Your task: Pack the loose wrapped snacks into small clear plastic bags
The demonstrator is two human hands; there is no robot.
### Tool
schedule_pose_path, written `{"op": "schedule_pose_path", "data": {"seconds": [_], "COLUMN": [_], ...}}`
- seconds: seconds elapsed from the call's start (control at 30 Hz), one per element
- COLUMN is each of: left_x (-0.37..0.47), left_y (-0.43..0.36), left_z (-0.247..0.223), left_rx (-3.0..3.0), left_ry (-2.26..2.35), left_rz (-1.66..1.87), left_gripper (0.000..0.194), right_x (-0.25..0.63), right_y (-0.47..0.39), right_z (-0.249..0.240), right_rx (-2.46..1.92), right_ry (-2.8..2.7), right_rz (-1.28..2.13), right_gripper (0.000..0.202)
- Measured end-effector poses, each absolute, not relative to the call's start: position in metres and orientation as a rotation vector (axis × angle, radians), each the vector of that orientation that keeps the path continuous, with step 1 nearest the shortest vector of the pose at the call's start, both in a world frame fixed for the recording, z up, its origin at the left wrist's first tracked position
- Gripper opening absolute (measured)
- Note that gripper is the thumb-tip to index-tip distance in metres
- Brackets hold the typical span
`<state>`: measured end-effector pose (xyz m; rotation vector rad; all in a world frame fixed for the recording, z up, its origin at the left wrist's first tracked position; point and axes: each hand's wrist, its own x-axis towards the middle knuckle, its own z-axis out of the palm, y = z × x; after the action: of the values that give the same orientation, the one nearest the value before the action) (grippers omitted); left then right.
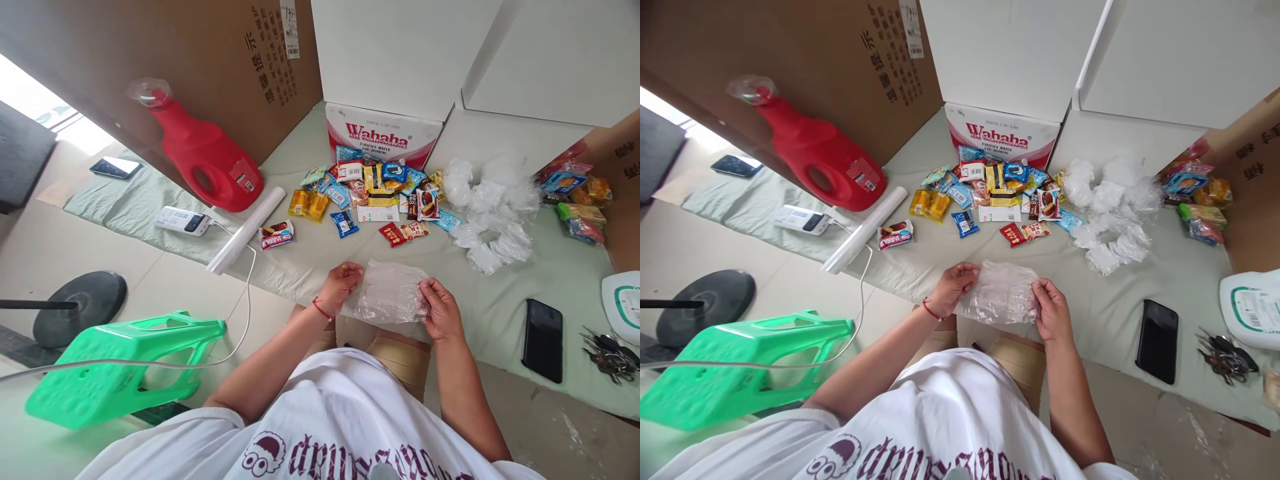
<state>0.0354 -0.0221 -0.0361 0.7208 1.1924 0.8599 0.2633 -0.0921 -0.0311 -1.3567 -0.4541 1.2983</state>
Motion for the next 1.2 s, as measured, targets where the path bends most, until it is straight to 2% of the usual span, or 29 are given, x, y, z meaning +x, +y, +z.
{"op": "schedule_pose_path", "data": {"seconds": [0.1,0.3,0.5,0.7,1.0,1.1,1.2], "left_x": [0.033,0.075,0.087,0.059,0.005,-0.005,-0.006], "left_y": [-0.026,-0.057,-0.049,-0.037,-0.019,-0.015,-0.016], "left_z": [-0.03,-0.015,-0.022,-0.026,-0.034,-0.043,-0.051], "left_rx": [0.909,1.33,1.069,0.887,0.555,0.527,0.539], "left_ry": [1.335,0.996,0.923,0.927,1.027,1.101,1.141], "left_rz": [1.082,0.743,0.715,0.818,1.016,1.064,1.071], "left_gripper": [0.039,0.044,0.041,0.035,0.038,0.036,0.035], "right_x": [0.261,0.236,0.239,0.265,0.31,0.325,0.319], "right_y": [-0.096,-0.099,-0.099,-0.101,-0.112,-0.117,-0.121], "right_z": [-0.031,-0.028,-0.022,-0.025,-0.04,-0.044,-0.035], "right_rx": [-1.327,-1.238,-1.199,-1.3,-1.456,-1.674,-1.873], "right_ry": [-0.384,-0.444,-0.645,-0.61,-0.626,-0.797,-1.08], "right_rz": [1.282,1.338,1.32,1.26,1.099,0.869,0.269], "right_gripper": [0.043,0.04,0.044,0.042,0.044,0.043,0.033]}}
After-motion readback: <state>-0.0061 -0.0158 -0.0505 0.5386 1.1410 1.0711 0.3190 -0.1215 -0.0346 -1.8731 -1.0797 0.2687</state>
